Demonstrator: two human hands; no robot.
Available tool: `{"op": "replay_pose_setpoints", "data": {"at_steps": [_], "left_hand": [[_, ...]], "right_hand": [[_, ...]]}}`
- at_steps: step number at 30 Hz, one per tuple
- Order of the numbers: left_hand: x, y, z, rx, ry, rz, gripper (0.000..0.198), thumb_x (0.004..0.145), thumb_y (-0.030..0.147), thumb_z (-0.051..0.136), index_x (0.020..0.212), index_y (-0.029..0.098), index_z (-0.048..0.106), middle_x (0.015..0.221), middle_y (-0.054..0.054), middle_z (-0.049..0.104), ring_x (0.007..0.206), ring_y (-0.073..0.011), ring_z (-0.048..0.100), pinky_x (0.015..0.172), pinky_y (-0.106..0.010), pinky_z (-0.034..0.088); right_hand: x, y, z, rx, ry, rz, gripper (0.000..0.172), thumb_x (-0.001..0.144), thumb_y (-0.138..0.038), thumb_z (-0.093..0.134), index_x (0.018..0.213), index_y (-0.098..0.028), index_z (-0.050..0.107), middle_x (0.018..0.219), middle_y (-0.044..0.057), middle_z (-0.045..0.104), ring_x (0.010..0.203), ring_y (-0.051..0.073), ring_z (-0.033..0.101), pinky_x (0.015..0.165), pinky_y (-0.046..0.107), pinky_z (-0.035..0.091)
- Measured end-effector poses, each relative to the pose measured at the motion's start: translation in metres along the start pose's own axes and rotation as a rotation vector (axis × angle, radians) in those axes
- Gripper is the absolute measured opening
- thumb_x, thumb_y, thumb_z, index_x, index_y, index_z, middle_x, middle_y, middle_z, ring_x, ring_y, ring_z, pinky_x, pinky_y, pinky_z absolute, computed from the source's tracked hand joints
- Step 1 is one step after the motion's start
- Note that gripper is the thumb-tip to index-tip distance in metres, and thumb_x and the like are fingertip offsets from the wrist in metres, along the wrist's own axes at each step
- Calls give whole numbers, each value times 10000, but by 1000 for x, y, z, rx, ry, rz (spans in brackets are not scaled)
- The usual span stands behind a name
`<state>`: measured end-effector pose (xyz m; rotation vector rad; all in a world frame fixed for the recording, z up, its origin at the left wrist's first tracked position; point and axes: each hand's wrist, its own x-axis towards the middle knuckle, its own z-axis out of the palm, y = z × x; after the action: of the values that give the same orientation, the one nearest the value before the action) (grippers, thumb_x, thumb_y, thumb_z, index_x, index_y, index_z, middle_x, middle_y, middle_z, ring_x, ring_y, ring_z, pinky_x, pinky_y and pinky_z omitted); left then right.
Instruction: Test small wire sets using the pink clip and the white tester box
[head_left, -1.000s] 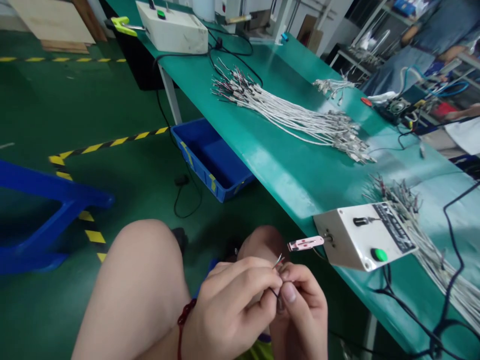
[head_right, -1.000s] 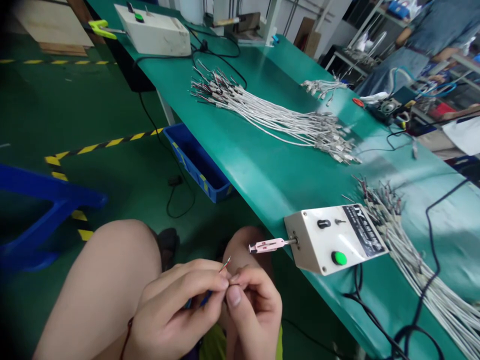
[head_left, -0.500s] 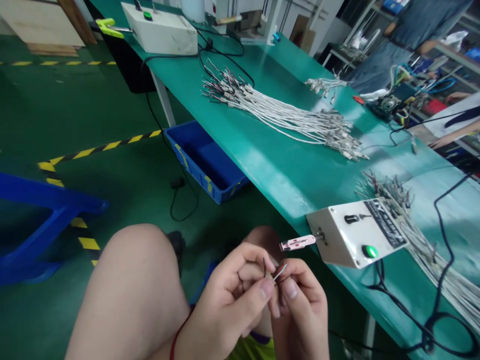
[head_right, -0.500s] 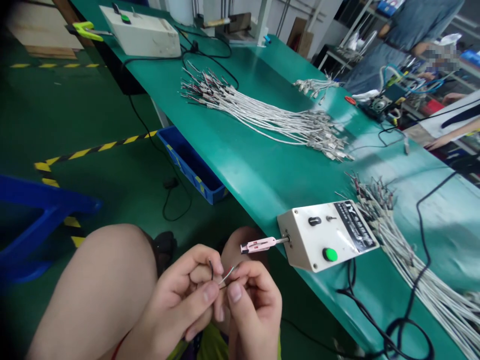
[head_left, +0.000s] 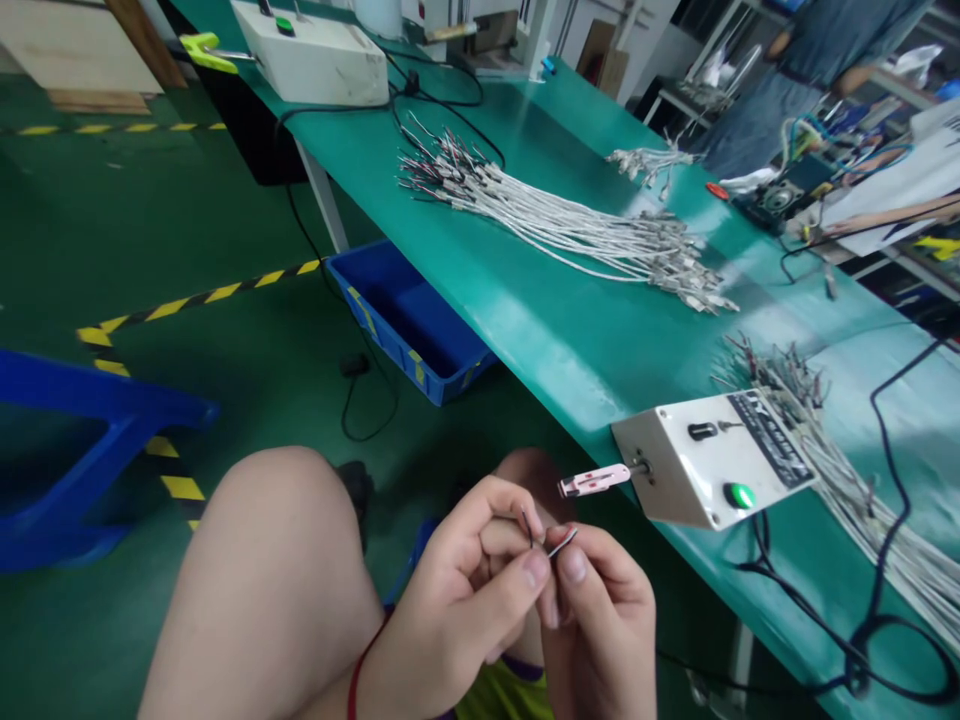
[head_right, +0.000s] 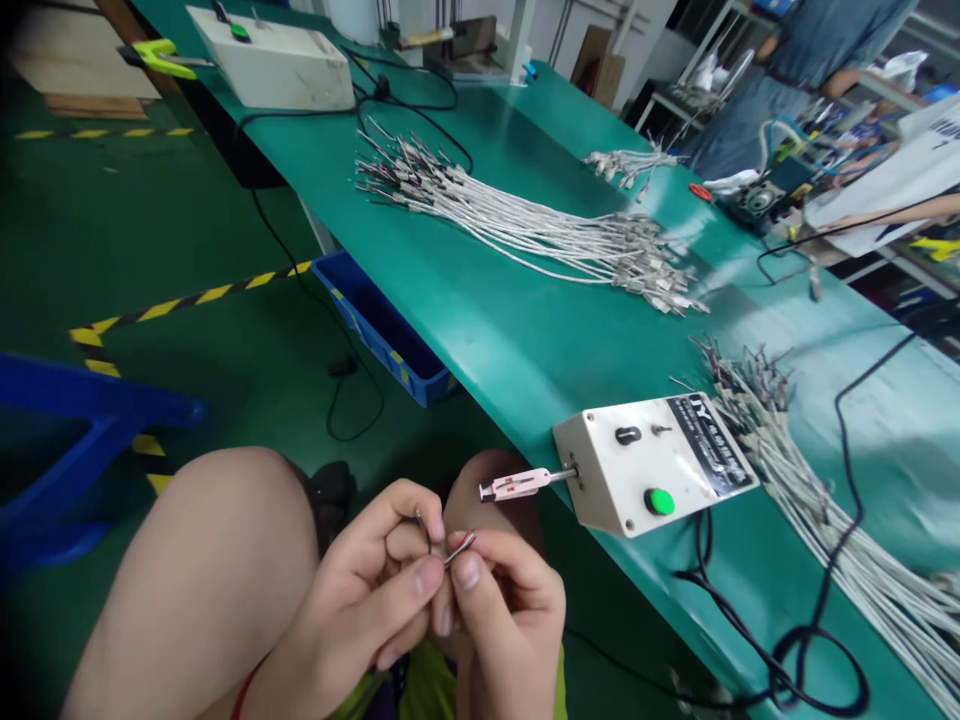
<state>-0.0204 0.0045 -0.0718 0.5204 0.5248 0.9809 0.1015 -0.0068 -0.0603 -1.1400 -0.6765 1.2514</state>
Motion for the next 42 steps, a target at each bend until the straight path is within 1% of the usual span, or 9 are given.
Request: {"op": "replay_pose_setpoints", "data": {"at_steps": [8, 15, 17, 20, 23, 29, 39, 42], "left_hand": [[0, 1, -1, -9, -10, 2, 232, 1065, 408, 679, 1072, 220, 544, 766, 20, 689, 450, -7, 360, 433, -95, 269], [0, 1, -1, -15, -1, -31, 242, 1056, 406, 692, 1053, 217, 541, 740, 22, 666, 445, -12, 366, 423, -101, 275], [1, 0, -1, -33, -5, -38, 238, 1056, 402, 695, 1055, 219, 543, 740, 27, 659, 454, -13, 373, 429, -97, 283], [1, -1, 0, -48, -10, -33, 226, 1054, 386, 703, 1049, 220, 549, 748, 34, 658, 470, -11, 384, 439, -87, 290], [1, -1, 1, -55, -16, -26, 210, 1058, 370, 702, 1050, 221, 553, 759, 33, 674, 487, -11, 406, 460, -84, 314], [1, 2, 3, -61, -25, -28, 233, 1052, 375, 712, 1029, 211, 548, 747, 35, 671, 491, -8, 403, 479, -90, 333], [1, 3, 4, -33, -14, -44, 250, 1045, 394, 716, 1036, 215, 542, 744, 30, 675, 477, -19, 388, 450, -100, 307], [0, 2, 3, -20, -1, -74, 263, 1042, 416, 712, 1042, 218, 539, 747, 32, 658, 473, -22, 379, 446, -109, 296]], "right_hand": [[3, 1, 2, 4, 23, 18, 94, 829, -333, 877, 802, -248, 848, 473, -3, 576, 400, 96, 494, 441, 190, 460], [1, -1, 8, 51, 57, 58, 142, 807, -329, 899, 762, -227, 810, 516, -13, 573, 391, 65, 462, 402, 141, 403], [0, -1, 9, 59, 58, 64, 166, 805, -335, 902, 753, -220, 794, 515, -17, 567, 393, 62, 452, 403, 140, 405], [-1, -1, 7, 66, 59, 72, 224, 816, -341, 893, 720, -204, 744, 508, -32, 532, 401, 59, 424, 405, 138, 378], [-3, 1, 4, 86, 44, 111, 304, 826, -356, 885, 680, -196, 671, 508, -52, 485, 412, 63, 384, 407, 152, 333], [-3, 4, 0, 100, 30, 142, 360, 854, -369, 859, 678, -204, 593, 533, -61, 477, 423, 78, 379, 416, 182, 319], [-6, 3, -2, 106, 9, 169, 395, 871, -393, 848, 687, -207, 553, 512, -74, 465, 414, 77, 383, 426, 188, 297], [-5, 10, -7, 112, 12, 164, 396, 869, -393, 851, 693, -204, 551, 523, -70, 477, 425, 73, 389, 434, 183, 288]]}}
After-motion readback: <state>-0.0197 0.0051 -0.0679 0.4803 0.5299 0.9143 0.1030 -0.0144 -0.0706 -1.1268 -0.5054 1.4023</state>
